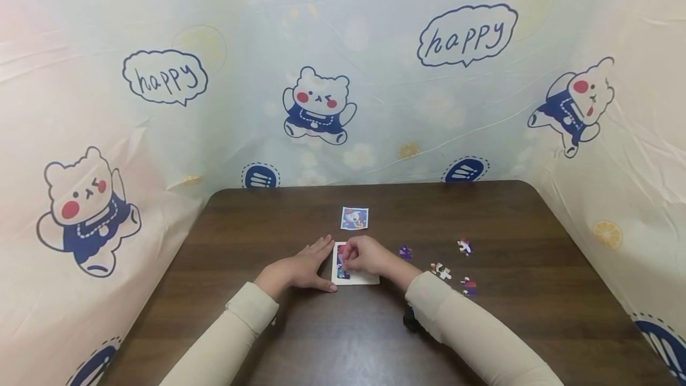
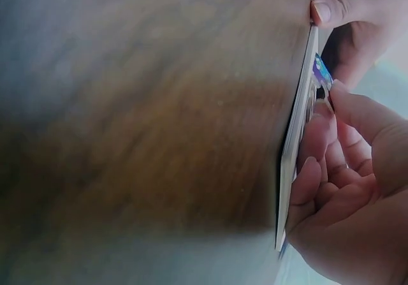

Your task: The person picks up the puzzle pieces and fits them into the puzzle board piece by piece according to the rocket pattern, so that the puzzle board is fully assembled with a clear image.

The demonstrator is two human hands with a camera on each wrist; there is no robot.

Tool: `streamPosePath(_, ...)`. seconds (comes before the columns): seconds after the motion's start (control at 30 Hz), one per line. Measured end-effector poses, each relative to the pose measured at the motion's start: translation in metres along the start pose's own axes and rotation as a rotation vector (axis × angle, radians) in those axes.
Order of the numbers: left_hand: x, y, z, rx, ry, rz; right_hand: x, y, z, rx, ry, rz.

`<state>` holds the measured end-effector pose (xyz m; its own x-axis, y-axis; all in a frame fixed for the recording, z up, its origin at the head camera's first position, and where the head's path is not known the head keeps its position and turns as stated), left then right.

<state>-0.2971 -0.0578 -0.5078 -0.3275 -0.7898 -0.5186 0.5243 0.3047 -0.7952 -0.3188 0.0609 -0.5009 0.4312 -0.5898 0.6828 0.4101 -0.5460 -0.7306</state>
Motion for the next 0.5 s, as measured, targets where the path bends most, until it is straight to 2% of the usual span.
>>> streamPosePath(0.5,-0.0001,0.0004,0.0002,0.004,-0.004,-0.005,0.0026,0.0027,-0.0016,0.000,0.046,0.082)
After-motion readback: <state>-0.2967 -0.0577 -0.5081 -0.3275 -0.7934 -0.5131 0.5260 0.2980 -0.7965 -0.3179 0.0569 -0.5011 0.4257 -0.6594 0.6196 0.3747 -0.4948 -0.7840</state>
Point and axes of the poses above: each hand's wrist, its own z-axis away from the middle knuckle, its own y-axis out of the palm, x = y × z, the point moved 9 cm from there along -z, towards the middle knuckle, and after that the axes turned 12 degrees about z, right-handed, at the moved point
